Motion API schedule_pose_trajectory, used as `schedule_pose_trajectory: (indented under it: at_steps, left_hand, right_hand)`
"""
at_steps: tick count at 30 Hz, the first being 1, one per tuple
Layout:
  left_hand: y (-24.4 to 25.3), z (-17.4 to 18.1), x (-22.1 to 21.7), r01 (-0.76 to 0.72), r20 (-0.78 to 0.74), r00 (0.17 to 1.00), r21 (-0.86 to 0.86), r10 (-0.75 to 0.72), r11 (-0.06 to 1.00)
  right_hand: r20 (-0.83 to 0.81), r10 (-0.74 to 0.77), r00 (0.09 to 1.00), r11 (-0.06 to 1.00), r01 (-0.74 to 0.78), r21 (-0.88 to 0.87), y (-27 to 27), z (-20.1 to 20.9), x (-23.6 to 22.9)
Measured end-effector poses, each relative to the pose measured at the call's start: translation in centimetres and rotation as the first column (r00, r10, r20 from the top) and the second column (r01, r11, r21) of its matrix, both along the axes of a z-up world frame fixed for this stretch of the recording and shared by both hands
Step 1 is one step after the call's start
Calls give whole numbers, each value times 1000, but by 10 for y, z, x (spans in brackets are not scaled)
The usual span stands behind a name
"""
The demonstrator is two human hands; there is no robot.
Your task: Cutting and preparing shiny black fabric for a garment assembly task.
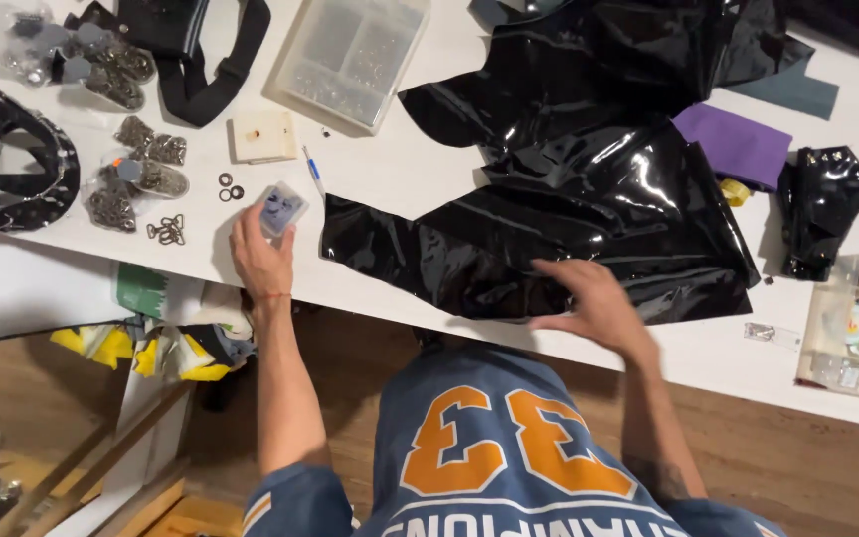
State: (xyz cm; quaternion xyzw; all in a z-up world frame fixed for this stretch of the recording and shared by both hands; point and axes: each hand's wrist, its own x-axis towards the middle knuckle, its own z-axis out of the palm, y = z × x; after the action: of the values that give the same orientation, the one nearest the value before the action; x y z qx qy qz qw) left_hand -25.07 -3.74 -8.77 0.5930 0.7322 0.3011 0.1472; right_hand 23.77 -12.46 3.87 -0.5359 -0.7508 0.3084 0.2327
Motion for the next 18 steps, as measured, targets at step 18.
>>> schedule_pose_trajectory:
  at_steps: [18]
  left_hand:
    - [32, 12, 64, 497, -387, 790, -49, -475, 866]
  right_hand:
    - [338, 145, 930, 959, -48, -280, 33, -50, -86]
